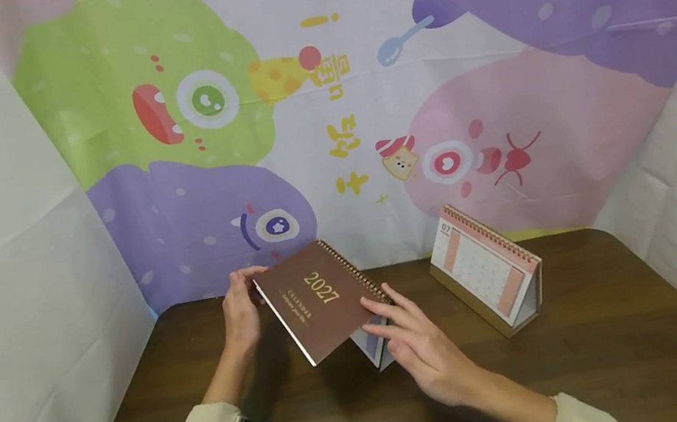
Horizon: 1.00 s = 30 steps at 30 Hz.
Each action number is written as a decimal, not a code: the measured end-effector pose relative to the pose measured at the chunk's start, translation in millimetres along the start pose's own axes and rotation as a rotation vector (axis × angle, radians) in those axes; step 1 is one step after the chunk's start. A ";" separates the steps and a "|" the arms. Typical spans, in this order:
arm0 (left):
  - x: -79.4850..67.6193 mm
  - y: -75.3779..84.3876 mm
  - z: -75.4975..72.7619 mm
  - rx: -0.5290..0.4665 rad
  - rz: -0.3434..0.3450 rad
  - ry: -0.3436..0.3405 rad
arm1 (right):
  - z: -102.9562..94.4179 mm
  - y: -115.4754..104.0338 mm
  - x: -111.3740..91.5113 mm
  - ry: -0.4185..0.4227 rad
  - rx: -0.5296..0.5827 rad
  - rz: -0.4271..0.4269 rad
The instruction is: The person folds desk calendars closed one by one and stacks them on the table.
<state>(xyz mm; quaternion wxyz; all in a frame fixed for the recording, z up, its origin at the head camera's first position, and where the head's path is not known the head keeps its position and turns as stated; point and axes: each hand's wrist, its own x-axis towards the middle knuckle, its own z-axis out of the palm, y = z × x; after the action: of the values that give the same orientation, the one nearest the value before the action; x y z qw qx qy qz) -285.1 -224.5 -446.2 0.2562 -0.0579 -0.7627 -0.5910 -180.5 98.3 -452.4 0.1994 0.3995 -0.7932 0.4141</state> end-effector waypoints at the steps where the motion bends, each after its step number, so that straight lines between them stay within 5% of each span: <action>1: -0.3 -1.2 0.4 0.029 -0.008 -0.001 | 0.2 0.5 -0.4 -0.002 -0.003 -0.003; 7: -3.3 -7.0 1.6 0.172 -0.074 -0.016 | 0.8 1.6 -2.3 -0.015 -0.012 -0.009; 13: -6.6 -12.8 4.4 0.214 -0.125 -0.057 | -0.5 1.6 -3.4 -0.025 -0.009 0.000; 18: -6.9 -26.5 4.4 0.201 -0.079 -0.154 | -0.8 3.2 -4.9 -0.034 -0.007 0.019; 25: -1.7 -74.0 6.6 0.171 0.043 -0.318 | 1.1 6.2 -6.3 -0.038 -0.018 0.014; 30: -5.1 -71.2 10.7 0.176 0.007 -0.370 | 1.2 6.1 -6.1 -0.039 -0.002 0.024</action>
<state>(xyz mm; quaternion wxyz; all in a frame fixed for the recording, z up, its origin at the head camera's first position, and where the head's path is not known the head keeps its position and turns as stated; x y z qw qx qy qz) -312.0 -234.5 -512.5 0.1180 -0.1454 -0.8452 -0.5005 -181.7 102.2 -460.0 0.1793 0.3980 -0.8020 0.4078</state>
